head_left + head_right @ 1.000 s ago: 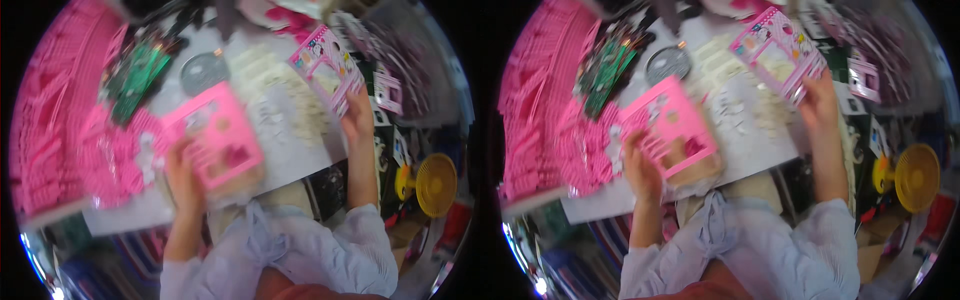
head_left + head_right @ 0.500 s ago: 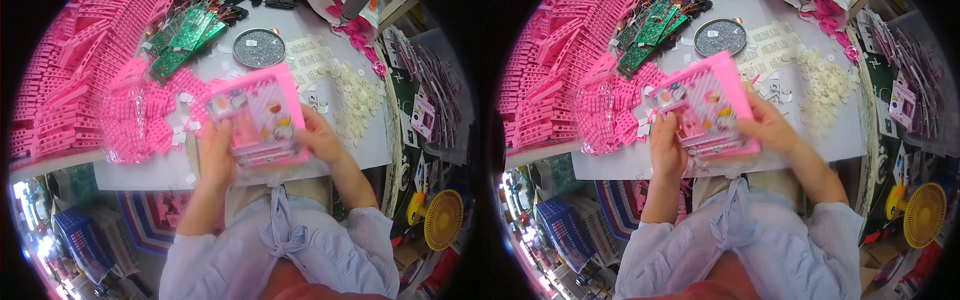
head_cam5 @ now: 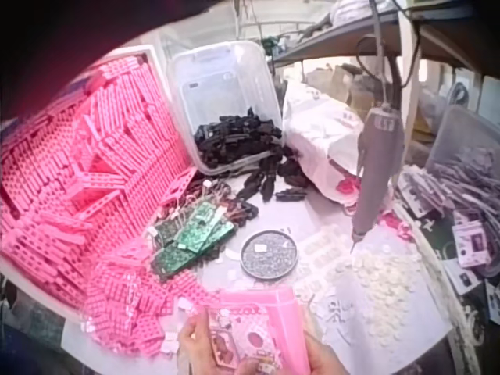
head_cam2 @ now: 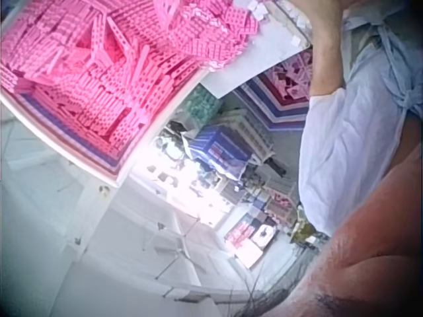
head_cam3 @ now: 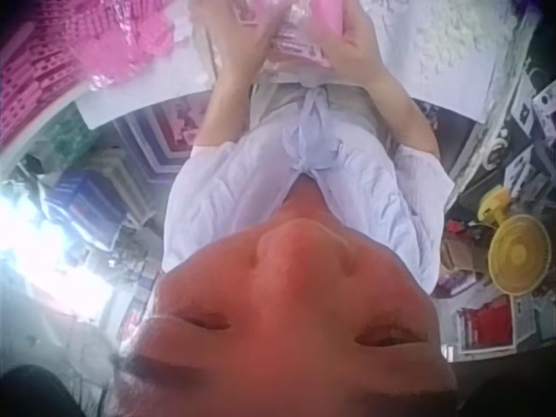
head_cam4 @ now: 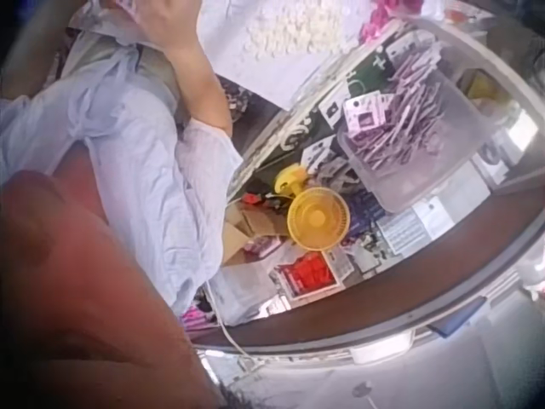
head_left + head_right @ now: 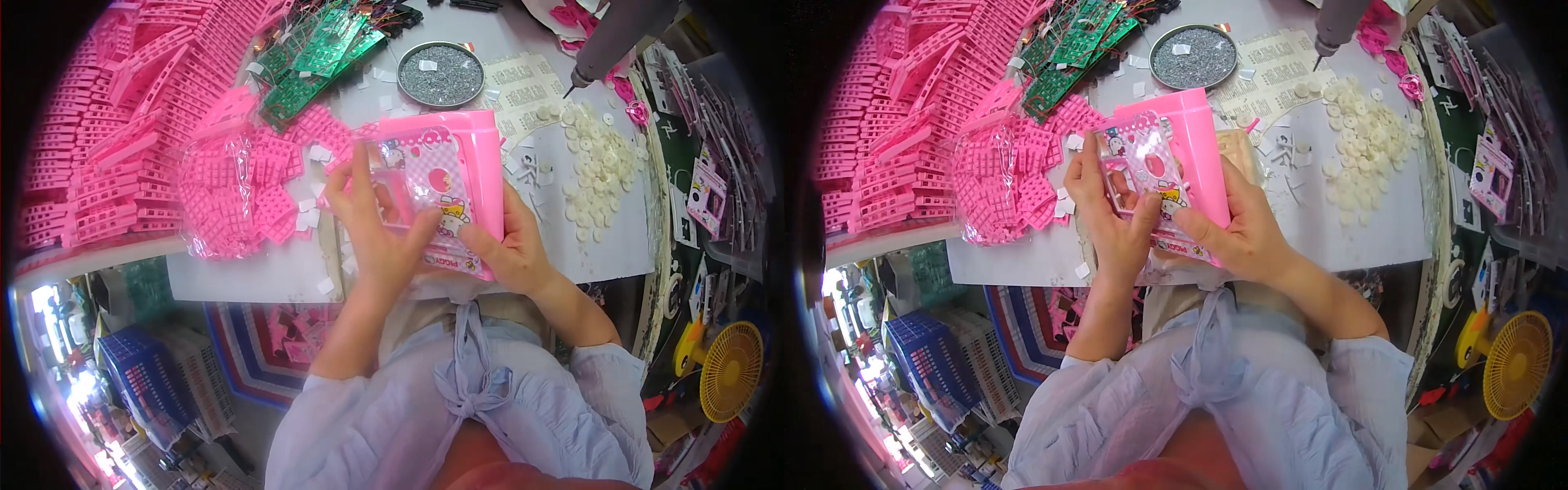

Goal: Assembling the internal components and housing of a pink toy calculator using an electric screwdriver.

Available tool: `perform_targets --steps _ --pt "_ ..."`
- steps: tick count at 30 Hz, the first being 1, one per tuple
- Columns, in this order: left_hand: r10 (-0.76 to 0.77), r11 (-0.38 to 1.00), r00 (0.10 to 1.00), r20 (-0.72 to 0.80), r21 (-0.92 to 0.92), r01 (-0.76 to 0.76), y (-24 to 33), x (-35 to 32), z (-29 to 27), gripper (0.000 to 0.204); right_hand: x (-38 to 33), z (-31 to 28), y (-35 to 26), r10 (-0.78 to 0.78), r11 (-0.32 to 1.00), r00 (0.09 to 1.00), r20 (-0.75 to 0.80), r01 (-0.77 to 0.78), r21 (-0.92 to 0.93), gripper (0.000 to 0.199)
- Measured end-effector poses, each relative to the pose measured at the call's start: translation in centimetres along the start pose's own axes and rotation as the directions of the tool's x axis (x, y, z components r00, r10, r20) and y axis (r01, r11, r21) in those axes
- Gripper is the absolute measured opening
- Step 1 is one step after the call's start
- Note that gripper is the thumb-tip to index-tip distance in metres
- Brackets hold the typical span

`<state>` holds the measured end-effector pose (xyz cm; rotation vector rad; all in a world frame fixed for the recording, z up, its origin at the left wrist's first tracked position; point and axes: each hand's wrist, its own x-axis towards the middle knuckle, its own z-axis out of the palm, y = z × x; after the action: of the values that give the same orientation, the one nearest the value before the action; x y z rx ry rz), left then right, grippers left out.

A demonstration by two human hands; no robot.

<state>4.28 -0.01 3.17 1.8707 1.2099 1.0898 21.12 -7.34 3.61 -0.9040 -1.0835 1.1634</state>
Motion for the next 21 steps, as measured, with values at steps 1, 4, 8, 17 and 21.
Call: perform_targets --steps 1,4,8,17,21 --pt "-0.010 0.999 1.000 -0.003 -0.037 0.010 -0.3 -0.1 0.1 0.106 -0.1 0.0 0.0 0.043 0.999 0.999 -0.012 -0.043 0.027 0.057" --pt "-0.052 0.984 0.998 -0.033 -0.174 0.045 -0.6 0.1 0.1 0.104 -0.4 -0.3 -0.1 0.148 0.986 0.988 -0.053 -0.143 0.081 0.054" --pt "-0.075 0.982 0.997 0.026 -0.171 0.078 -0.1 0.3 0.0 0.105 -0.2 -1.6 -1.1 0.252 0.965 0.967 -0.043 -0.248 0.088 0.052" --pt "-0.055 0.998 0.992 0.117 -0.025 0.059 -1.0 -0.6 0.0 0.111 0.3 -1.0 -1.1 0.106 0.983 0.994 0.030 -0.100 -0.155 0.065" --pt "-0.081 0.997 0.993 0.083 0.013 0.080 -0.2 -1.6 0.4 0.114 1.0 -1.7 -1.9 0.060 0.922 0.983 0.175 0.012 -0.387 0.069"
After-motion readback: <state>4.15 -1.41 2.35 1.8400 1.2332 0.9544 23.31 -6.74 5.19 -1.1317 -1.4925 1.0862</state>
